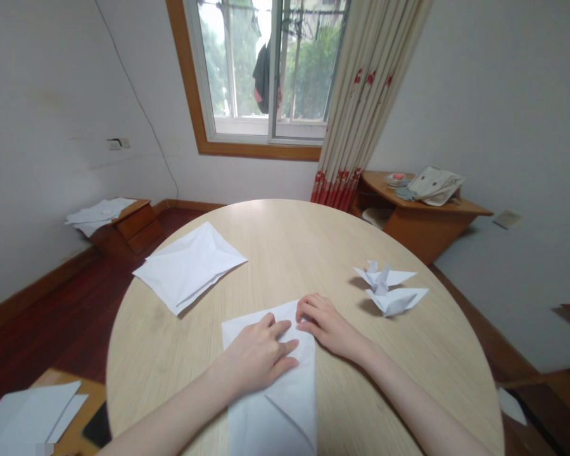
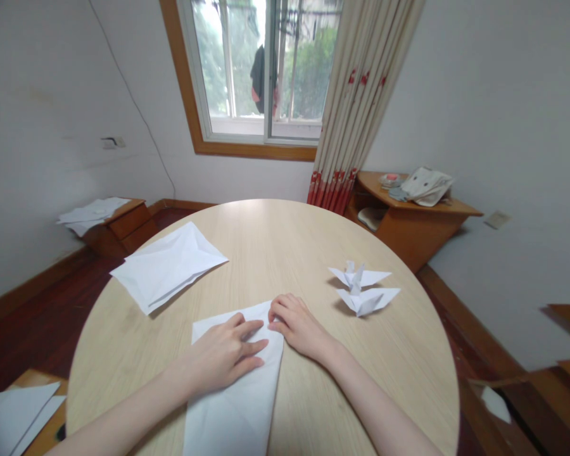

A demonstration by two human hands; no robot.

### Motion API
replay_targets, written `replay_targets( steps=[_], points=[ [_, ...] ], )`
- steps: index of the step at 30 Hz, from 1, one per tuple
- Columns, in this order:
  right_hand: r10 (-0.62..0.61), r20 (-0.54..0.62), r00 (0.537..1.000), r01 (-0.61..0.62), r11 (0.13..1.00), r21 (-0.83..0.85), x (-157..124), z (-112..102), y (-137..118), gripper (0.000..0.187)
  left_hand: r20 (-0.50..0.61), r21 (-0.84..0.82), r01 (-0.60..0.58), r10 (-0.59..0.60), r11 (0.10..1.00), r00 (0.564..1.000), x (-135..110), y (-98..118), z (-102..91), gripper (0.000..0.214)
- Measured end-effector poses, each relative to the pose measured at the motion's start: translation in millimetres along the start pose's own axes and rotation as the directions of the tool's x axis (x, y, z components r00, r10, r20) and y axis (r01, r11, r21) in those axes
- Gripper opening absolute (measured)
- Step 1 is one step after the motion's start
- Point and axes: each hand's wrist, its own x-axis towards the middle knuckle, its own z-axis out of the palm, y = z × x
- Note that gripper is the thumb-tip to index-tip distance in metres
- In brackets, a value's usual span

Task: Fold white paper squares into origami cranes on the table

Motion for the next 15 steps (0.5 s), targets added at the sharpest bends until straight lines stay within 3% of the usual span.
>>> replay_targets(
  steps=[9, 15],
  points=[
    [-0.066, -0.082, 0.994, 0.064, 0.998, -0.026, 1, -1, 2, 0.017, 0.007, 0.061, 0.061, -0.061, 0.996, 0.998, 4, 4, 2.0, 0.030],
    [-0.056, -0.108, 0.993, 0.049, 0.996, -0.071, -1, -15, -3, 0.018, 0.005, 0.084, 0.109, -0.110, 0.990, 0.994, 5, 2, 3.7, 0.031]
  ],
)
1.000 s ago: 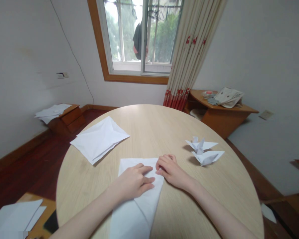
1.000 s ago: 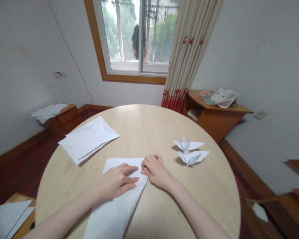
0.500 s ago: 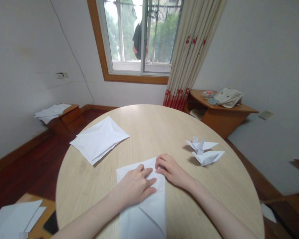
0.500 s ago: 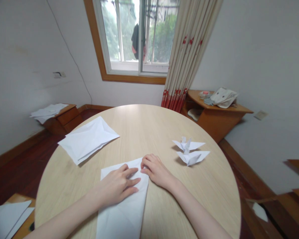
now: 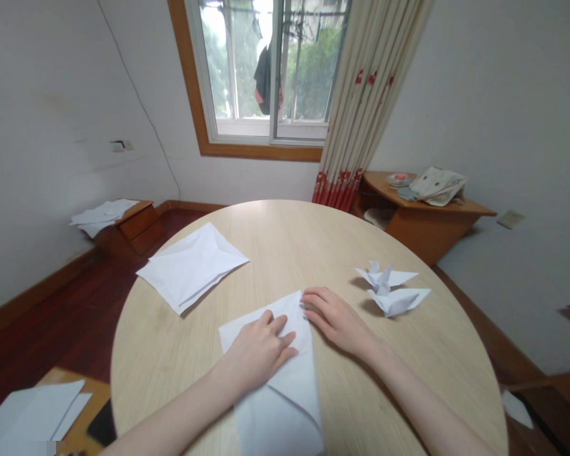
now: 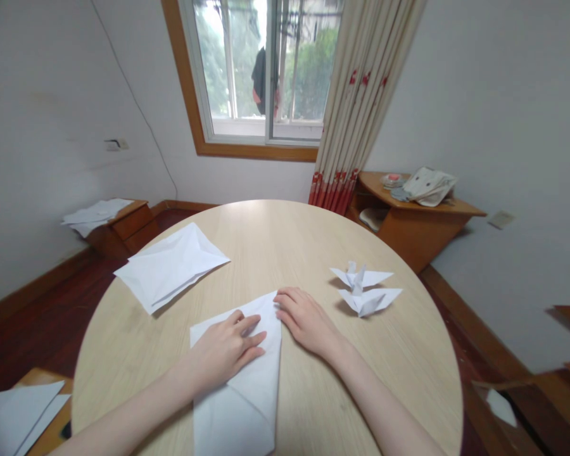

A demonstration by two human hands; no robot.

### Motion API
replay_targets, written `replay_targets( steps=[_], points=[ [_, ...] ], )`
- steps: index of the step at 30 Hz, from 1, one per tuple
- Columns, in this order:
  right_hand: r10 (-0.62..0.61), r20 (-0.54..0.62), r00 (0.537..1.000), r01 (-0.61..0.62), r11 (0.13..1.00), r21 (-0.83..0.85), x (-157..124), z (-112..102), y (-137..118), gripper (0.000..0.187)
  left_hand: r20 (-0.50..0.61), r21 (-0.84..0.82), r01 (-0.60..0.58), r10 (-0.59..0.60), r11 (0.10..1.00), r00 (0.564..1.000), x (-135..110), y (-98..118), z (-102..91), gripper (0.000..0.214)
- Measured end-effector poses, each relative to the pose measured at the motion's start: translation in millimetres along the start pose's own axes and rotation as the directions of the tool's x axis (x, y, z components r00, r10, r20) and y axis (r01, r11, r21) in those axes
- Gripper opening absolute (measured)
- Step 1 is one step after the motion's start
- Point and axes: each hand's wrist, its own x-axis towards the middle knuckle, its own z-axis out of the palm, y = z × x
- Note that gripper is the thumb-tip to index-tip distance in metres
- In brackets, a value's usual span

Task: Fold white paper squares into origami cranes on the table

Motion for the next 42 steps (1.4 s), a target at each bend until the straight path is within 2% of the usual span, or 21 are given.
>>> replay_targets(
  steps=[3, 7, 10, 24, 34, 42],
  points=[
    [0.095, 0.085, 0.992, -0.091, 0.995, -0.052, -2, -8, -4, 0.016, -0.002, -0.006, -0.007, 0.007, 1.000, 1.000, 0, 0, -0.6, 0.031],
    [0.239, 0.228, 0.944, -0.209, 0.967, -0.147, -4, -12, -11, 0.033, 0.013, -0.013, 0.000, 0.000, 1.000, 1.000, 0, 0, -1.7, 0.031],
    [0.275, 0.285, 0.918, -0.233, 0.957, -0.171, -4, -13, -14, 0.038, 0.010, -0.024, 0.005, -0.004, 1.000, 1.000, 0, -1, -1.2, 0.031],
    [0.291, 0.326, 0.899, -0.220, 0.946, -0.237, -3, -10, -14, 0.033, 0.021, -0.031, 0.019, -0.019, 0.999, 1.000, 1, 1, -2.1, 0.032],
    [0.225, 0.329, 0.917, -0.104, 0.931, -0.349, -2, -11, -24, 0.028, 0.042, -0.051, 0.027, -0.025, 0.998, 0.999, 2, 1, -3.7, 0.031],
    [0.209, 0.321, 0.924, -0.080, 0.925, -0.371, -1, -10, -20, 0.025, 0.031, -0.024, -0.001, 0.002, 1.000, 1.000, -1, 1, -4.2, 0.030]
  ],
)
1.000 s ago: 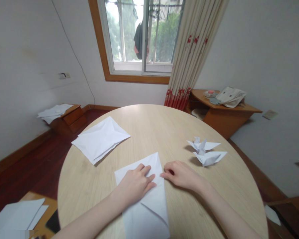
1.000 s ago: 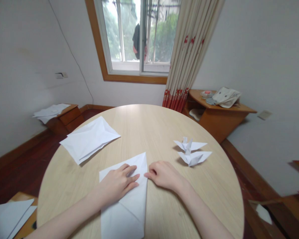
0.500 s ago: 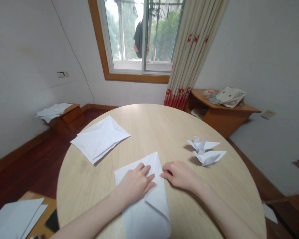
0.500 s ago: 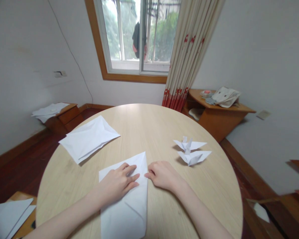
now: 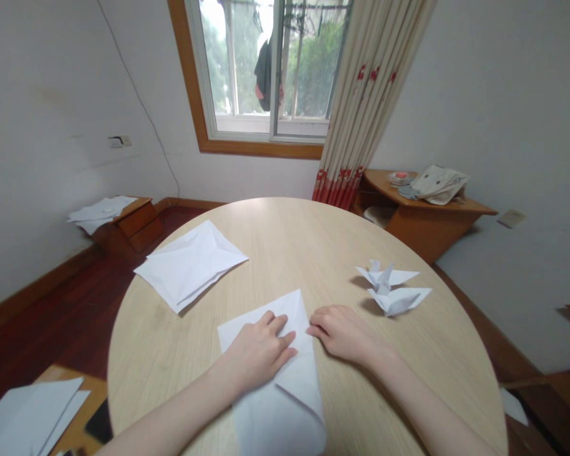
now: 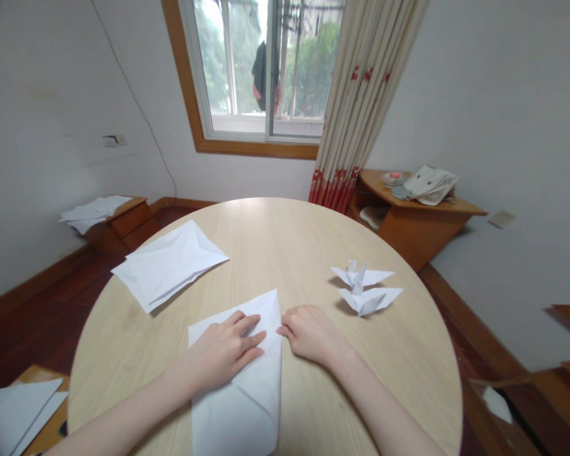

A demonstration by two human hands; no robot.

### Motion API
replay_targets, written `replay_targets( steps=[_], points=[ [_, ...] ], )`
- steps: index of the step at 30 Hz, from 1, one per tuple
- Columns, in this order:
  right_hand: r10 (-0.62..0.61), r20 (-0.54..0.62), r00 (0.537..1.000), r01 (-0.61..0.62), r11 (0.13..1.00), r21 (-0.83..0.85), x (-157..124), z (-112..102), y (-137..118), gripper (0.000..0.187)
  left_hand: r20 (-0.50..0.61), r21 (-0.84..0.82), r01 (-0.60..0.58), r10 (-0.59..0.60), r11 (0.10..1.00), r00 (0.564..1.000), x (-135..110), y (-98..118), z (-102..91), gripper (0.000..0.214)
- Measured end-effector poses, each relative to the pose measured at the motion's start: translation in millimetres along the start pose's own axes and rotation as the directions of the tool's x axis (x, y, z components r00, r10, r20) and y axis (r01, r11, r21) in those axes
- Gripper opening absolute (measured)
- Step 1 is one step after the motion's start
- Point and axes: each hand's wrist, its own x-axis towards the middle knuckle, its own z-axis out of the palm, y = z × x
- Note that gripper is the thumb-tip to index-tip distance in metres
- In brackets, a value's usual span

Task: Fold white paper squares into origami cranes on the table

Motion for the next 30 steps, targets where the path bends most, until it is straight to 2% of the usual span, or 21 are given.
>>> replay_targets(
  steps=[9, 22, 30],
  points=[
    [0.022, -0.048, 0.999, -0.025, 0.998, -0.053, 5, 5, 5, 0.029, 0.001, -0.025, -0.005, 0.005, 1.000, 1.000, 1, 0, -1.3, 0.029],
    [-0.017, -0.159, 0.987, -0.005, 0.991, -0.136, 11, 17, 12, 0.031, 0.011, -0.003, -0.016, 0.016, 1.000, 1.000, 1, -1, -0.7, 0.029],
    [0.102, -0.236, 0.966, -0.120, 0.991, -0.061, 23, 30, 14, 0.028, 0.020, -0.002, -0.011, 0.011, 1.000, 1.000, 1, -1, -1.4, 0.029]
  ],
)
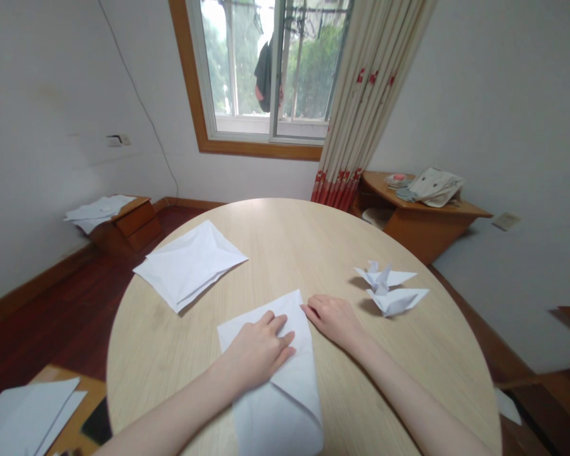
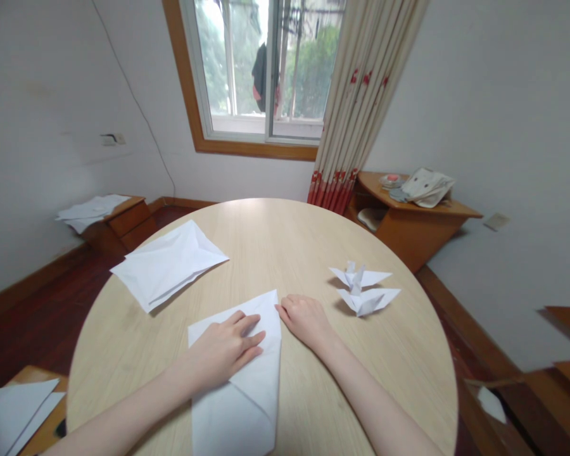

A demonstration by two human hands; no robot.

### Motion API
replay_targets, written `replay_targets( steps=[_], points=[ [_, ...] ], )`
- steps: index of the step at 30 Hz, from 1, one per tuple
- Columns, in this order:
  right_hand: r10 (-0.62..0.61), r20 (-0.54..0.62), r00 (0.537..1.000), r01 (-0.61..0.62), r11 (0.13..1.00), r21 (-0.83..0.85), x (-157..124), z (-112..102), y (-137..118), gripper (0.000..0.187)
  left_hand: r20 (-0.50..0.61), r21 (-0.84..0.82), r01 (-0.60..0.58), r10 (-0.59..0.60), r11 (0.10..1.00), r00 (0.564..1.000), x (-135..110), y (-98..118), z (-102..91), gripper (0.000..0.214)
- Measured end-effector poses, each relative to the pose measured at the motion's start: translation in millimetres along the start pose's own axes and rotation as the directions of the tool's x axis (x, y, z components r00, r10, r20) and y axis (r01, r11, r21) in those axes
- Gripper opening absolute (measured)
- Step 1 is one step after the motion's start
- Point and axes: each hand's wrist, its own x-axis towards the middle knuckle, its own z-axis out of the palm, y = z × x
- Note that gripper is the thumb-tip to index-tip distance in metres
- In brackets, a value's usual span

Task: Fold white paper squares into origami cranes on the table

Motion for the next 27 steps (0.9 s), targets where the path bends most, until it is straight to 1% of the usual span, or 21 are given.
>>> replay_targets(
  steps=[8, 17, 24, 27],
  points=[
    [0.168, -0.030, 0.985, -0.167, 0.985, 0.029, 7, 7, 1, 0.029, -0.016, 0.012, -0.007, 0.007, 1.000, 1.000, 0, 0, 1.3, 0.029],
    [0.350, -0.020, 0.937, -0.347, 0.934, 0.083, 19, 6, -2, 0.040, -0.021, 0.007, -0.011, 0.011, 1.000, 1.000, 0, 0, 1.4, 0.028],
    [0.427, -0.013, 0.904, -0.425, 0.903, 0.059, 22, 7, -7, 0.037, -0.034, 0.001, -0.007, 0.007, 1.000, 0.999, 0, 0, 2.1, 0.029],
    [0.433, -0.011, 0.901, -0.432, 0.901, 0.044, 22, 7, -9, 0.036, -0.035, -0.014, -0.002, 0.001, 1.000, 0.999, -1, 1, 1.2, 0.028]
  ],
)
